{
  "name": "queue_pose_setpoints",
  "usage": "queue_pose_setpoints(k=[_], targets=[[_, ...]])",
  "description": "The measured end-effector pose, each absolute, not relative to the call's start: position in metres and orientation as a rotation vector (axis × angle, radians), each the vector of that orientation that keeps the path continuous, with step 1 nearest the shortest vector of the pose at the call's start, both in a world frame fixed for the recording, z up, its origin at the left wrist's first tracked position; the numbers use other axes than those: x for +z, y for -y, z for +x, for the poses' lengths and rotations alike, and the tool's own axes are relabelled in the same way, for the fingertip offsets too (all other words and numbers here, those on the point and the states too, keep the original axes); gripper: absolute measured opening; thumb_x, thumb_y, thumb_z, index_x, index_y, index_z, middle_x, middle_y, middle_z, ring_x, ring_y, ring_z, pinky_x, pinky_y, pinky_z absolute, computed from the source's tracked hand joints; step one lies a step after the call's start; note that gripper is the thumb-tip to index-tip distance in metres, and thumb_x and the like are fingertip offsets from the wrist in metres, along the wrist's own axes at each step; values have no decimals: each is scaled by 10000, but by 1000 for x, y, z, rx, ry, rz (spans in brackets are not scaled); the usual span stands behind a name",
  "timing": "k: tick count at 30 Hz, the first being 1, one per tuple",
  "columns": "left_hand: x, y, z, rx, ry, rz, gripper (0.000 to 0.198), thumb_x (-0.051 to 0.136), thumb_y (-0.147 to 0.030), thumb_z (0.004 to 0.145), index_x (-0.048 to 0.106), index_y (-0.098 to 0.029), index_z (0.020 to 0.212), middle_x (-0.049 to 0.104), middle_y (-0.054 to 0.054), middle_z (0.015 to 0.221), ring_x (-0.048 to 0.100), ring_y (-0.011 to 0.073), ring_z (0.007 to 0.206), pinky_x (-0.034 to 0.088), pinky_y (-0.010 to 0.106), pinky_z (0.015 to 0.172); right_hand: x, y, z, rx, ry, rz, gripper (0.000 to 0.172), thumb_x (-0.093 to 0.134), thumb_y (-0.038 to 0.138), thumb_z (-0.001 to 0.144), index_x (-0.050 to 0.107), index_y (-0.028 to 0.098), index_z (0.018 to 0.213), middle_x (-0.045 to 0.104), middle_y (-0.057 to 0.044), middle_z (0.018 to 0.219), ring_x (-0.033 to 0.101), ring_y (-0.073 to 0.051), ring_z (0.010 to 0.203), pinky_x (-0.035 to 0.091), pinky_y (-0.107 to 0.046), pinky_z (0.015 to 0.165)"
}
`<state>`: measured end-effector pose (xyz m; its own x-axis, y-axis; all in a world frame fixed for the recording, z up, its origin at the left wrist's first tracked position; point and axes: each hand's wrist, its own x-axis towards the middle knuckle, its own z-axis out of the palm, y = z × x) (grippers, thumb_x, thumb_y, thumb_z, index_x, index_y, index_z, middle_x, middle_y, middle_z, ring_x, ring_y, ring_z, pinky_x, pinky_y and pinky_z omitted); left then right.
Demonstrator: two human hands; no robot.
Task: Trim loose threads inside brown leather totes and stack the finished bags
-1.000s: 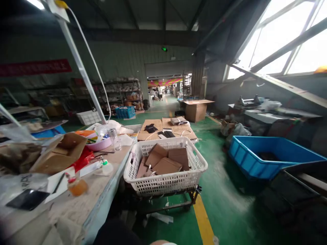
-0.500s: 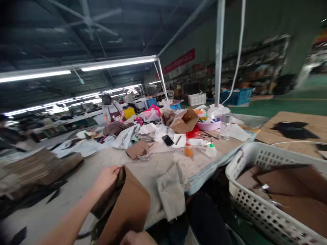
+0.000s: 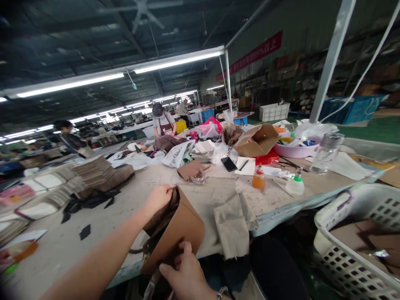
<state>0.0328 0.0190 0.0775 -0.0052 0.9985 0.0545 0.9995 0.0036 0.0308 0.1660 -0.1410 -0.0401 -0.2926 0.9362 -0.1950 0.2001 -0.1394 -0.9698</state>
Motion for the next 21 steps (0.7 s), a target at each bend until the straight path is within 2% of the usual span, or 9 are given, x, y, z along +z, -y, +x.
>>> queue_pose_setpoints(k=[3,4,6,8,10,12,14,17,21], targets=[[77,-17,32,-125,2180,-2226,354,350,-306,897,667,-152,926,685,138,933,630,227,897,439,305,769,-36,141,171,1377,1568,-1312,484,591,246,738,368,148,1156,587,-38,826,589,-166,625,483,-292,586],[77,-17,31,-135,2179,-2230,350,353,-303,895,667,-153,926,685,136,927,631,223,890,440,302,767,-33,141,175,1277,1634,-1264,487,572,210,740,360,151,1175,587,-60,888,597,-172,668,497,-306,621],[76,-16,31,-159,2181,-2239,339,358,-293,894,663,-152,933,686,128,920,632,214,883,438,294,771,-22,140,186,978,1836,-1087,517,534,136,740,357,163,1225,555,-114,1071,588,-210,886,499,-355,784],[75,-15,30,-195,2179,-2259,330,363,-289,892,657,-149,942,685,122,920,629,209,884,433,291,780,-9,137,198,650,2105,-839,579,491,69,737,357,191,1288,479,-127,1242,497,-238,1086,447,-389,918],[75,-15,29,-243,2169,-2297,318,374,-287,885,657,-150,938,685,118,922,625,211,882,427,294,785,6,134,207,437,2367,-642,643,471,39,727,357,228,1330,393,-102,1361,461,-244,1120,446,-385,932],[75,-16,26,-298,2156,-2354,288,406,-278,867,662,-160,922,688,106,920,621,209,870,422,289,776,20,131,214,340,2553,-577,670,475,32,718,363,248,1342,342,-69,1413,478,-234,1073,472,-360,899],[76,-17,23,-351,2146,-2425,255,442,-268,841,671,-171,899,695,84,899,616,200,842,419,274,746,31,129,218,287,2628,-615,655,476,25,731,374,245,1339,371,-55,1390,483,-222,1031,478,-345,889],[79,-20,17,-415,2133,-2557,227,482,-265,803,682,-175,861,696,38,825,603,177,766,406,243,672,39,126,224,222,2614,-680,624,450,3,777,371,244,1347,477,-57,1247,473,-205,997,464,-339,904],[80,-22,13,-463,2099,-2733,238,514,-335,769,683,-172,813,662,-17,723,569,153,680,367,216,589,34,119,231,229,2544,-781,633,411,-40,765,377,216,1343,489,-75,1138,457,-197,981,466,-331,888]])
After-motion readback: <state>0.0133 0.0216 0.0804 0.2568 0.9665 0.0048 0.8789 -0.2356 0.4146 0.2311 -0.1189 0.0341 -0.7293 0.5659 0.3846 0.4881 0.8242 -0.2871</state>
